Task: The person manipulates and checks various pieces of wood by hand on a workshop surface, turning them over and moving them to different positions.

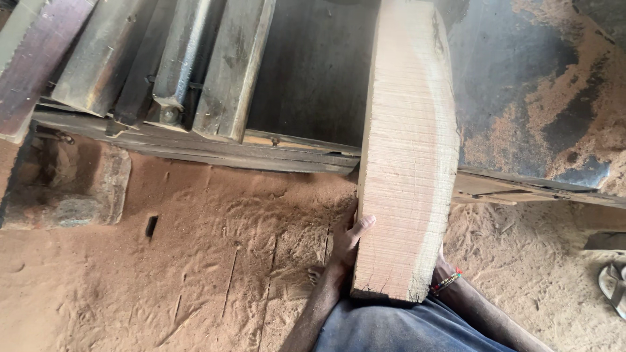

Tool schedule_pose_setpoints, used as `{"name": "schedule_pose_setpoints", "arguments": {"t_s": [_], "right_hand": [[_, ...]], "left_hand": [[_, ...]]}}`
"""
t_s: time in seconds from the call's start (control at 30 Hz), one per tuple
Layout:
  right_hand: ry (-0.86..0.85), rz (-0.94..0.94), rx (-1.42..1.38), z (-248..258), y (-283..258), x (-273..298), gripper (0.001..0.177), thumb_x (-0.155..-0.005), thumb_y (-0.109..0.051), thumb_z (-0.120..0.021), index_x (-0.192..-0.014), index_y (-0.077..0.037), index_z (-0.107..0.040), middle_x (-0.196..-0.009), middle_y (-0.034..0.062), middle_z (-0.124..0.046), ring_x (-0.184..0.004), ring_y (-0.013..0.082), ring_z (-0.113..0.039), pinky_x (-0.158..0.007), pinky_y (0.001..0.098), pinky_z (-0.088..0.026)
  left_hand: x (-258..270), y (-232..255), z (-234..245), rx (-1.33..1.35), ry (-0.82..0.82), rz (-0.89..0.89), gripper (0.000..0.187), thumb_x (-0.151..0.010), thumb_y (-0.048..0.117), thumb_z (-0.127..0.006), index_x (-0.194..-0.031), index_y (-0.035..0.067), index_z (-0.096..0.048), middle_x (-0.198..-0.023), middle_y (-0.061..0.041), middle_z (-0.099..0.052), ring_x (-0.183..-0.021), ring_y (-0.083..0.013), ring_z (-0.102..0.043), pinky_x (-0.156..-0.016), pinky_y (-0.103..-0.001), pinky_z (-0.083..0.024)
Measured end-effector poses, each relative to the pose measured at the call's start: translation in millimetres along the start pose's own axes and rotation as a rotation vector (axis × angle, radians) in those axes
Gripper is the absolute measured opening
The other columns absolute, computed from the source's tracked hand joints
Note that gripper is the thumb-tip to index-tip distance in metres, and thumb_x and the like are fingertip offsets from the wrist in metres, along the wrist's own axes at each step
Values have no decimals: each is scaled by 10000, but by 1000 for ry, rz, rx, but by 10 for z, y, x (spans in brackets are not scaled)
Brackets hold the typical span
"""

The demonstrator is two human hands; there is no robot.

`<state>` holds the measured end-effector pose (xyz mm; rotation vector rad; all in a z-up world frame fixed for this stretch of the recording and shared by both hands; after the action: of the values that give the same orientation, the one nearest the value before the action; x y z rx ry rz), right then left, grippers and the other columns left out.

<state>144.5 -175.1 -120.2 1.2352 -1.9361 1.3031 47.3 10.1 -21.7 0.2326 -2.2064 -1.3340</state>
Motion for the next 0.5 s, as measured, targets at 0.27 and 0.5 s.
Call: {"name": "schedule_pose_setpoints", "arguments": {"t_s": [0.27,0.5], "right_hand": [[123,82,54,336,-150,23,623,-1024,-502,-386,-1350,12,-520,-1187,286,-648,-906,342,-716,-684,457,-625],[295,339,140,86,-565,431,488,-1022,-434,-500,-1264,-13,-547,-1120,194,-651,-926,283,-691,-726,448,-611]], "left_hand": [[-61,-116,-70,-27,-1,-19,881,-864,454,-683,-1568,18,-384,-1188,-278,-707,-1031,-333,-746,-868,-480,-667],[-249,-78,-68,-34,7,31,875,-902,447,-684,-1571,12,-324,-1298,-294,-649,-1114,-345,-717,-878,-475,-656]]}}
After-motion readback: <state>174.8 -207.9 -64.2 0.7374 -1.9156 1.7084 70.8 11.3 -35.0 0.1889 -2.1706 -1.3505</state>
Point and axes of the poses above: each hand's wrist, its own x-axis away from the middle knuckle, its own z-axis out of the back of the hand, y = z × x, the point moved 5 cm from there along -x, towards the middle knuckle
